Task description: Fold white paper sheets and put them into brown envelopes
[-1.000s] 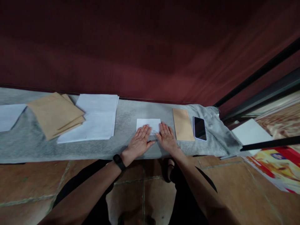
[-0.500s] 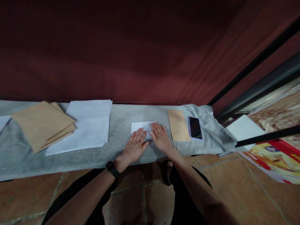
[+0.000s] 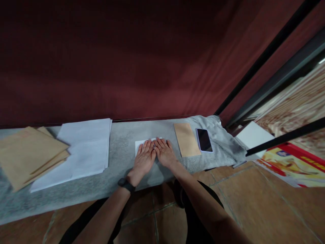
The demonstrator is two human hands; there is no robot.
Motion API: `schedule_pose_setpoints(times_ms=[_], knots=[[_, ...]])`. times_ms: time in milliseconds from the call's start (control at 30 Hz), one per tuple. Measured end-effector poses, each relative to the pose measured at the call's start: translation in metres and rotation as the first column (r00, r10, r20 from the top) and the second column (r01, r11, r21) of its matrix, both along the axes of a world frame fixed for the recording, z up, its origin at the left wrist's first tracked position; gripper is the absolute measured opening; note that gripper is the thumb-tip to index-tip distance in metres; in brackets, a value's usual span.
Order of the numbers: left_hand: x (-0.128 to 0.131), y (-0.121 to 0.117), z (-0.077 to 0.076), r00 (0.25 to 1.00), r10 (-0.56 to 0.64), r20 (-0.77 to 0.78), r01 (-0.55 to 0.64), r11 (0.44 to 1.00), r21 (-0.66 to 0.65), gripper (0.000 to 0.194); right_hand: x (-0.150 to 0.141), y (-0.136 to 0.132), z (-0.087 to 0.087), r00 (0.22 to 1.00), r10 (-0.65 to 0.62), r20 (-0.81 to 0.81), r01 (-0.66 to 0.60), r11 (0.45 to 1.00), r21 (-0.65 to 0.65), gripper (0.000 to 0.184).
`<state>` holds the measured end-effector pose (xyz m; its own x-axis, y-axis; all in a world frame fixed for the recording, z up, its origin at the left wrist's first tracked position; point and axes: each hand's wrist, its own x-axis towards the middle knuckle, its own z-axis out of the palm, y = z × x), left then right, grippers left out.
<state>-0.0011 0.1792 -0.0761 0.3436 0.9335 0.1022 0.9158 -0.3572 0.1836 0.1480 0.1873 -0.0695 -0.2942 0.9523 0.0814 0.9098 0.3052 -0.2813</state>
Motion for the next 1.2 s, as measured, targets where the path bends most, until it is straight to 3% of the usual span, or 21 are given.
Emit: schedule_pose_setpoints(times_ms=[500, 900, 1100, 1200], knots=[[0.001, 0.012, -0.011, 0.989, 0.14, -0.055, -0.138, 0.99, 0.044, 0.062, -0.001, 0.006, -0.017, 0.987, -0.158, 0.009, 0.157, 0.986, 0.058, 0.062], [-0.006, 0.008, -0.012, 0.957, 0.287, -0.03, -0.284, 0.956, 0.071, 0.066, 0.004, 0.002, -0.016, 0.982, -0.183, 0.049, 0.179, 0.981, 0.073, 0.061], [-0.007, 0.01, -0.014, 0.957, 0.289, -0.037, -0.287, 0.956, 0.059, 0.069, 0.008, -0.002, -0.012, 0.976, -0.216, 0.034, 0.211, 0.971, 0.115, 0.058], [-0.01, 0.01, -0.015, 0.963, 0.267, -0.028, -0.264, 0.961, 0.081, 0.069, 0.008, -0.011, -0.008, 0.988, -0.156, 0.02, 0.152, 0.98, 0.126, 0.058]])
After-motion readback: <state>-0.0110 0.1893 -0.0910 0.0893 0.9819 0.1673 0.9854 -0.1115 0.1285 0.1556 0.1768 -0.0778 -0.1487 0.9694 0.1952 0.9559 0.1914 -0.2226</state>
